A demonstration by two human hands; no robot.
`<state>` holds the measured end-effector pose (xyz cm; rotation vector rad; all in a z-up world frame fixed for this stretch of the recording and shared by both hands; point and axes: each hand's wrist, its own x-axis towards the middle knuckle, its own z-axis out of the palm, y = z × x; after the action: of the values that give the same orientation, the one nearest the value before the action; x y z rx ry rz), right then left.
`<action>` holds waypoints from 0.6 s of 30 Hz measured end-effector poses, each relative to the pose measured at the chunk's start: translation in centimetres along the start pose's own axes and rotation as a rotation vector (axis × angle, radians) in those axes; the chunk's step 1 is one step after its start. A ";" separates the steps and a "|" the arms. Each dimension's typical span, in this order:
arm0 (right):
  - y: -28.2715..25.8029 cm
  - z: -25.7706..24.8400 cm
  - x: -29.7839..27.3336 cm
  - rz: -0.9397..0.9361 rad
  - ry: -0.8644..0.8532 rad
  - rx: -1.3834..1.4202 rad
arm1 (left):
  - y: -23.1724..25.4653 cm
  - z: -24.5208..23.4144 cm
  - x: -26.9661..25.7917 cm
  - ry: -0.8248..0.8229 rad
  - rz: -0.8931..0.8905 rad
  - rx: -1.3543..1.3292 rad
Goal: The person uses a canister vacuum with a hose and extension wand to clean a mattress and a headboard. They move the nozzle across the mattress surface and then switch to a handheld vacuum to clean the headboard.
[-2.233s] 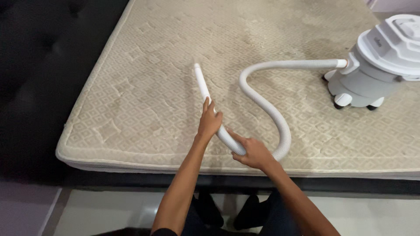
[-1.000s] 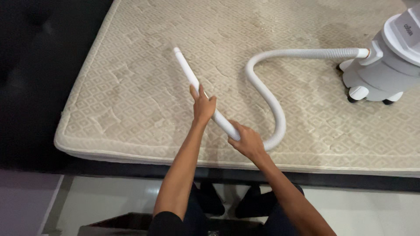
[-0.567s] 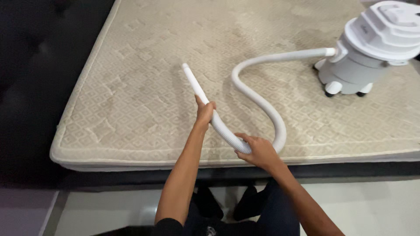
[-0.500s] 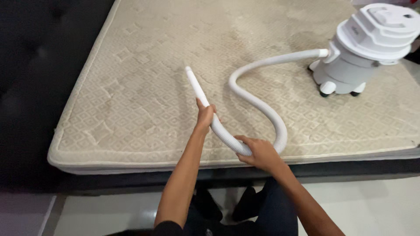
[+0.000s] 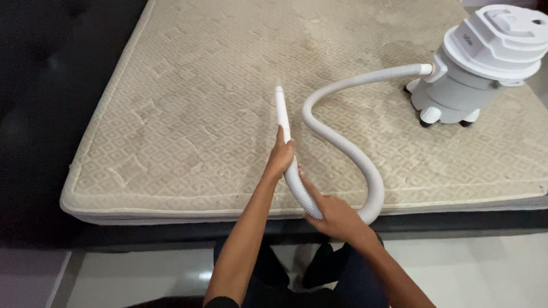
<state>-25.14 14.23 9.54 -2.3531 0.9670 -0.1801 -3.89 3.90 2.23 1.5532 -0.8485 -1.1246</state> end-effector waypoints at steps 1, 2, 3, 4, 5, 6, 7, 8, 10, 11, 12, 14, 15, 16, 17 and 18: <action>0.1 0.3 0.5 0.001 0.008 0.014 | -0.1 -0.2 0.4 0.013 -0.001 0.010; 0.2 0.6 1.1 0.006 0.015 0.030 | -0.2 -0.4 0.9 0.023 -0.008 0.022; 0.2 0.9 1.8 0.011 0.022 0.045 | -0.3 -0.8 1.4 0.037 -0.015 0.034; 0.4 1.3 2.4 -0.008 0.052 0.067 | -0.5 -0.8 2.1 0.048 -0.024 0.043; 0.6 1.6 3.0 -0.026 0.082 0.088 | -0.7 -1.0 2.9 0.058 -0.030 0.056; 0.8 1.8 3.7 -0.047 0.110 0.105 | -0.9 -1.1 3.7 0.072 -0.035 0.060; 0.9 2.0 4.3 -0.027 0.104 0.099 | -1.1 -1.3 4.4 0.081 -0.036 0.066; 1.0 2.2 5.1 -0.011 0.100 0.093 | -1.3 -1.6 5.1 0.093 -0.027 0.075; 1.1 2.4 6.1 0.030 0.080 0.079 | -1.5 -1.9 6.1 0.108 -0.055 0.080; 1.1 2.5 6.3 0.056 0.064 0.071 | -1.5 -1.8 6.4 0.112 -0.089 0.063; 1.1 2.5 6.5 0.087 0.052 0.063 | -1.5 -1.7 6.6 0.110 -0.123 0.049; 1.2 2.4 6.7 0.074 0.039 0.074 | -1.6 -1.8 6.6 0.117 -0.106 0.043; 1.3 2.3 6.7 0.068 0.035 0.079 | -1.7 -1.8 6.6 0.118 -0.096 0.041; 1.4 2.2 6.5 0.085 0.020 0.078 | -1.8 -1.7 6.5 0.118 -0.107 0.052; 1.4 2.0 6.4 0.101 0.004 0.078 | -2.0 -1.6 6.4 0.118 -0.117 0.062; 1.5 1.8 6.2 0.117 -0.010 0.077 | -2.2 -1.5 6.4 0.117 -0.126 0.073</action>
<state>-20.92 10.04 6.67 -2.2189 1.0709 -0.1569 -0.46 -0.92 -1.42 1.7356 -0.7285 -1.0902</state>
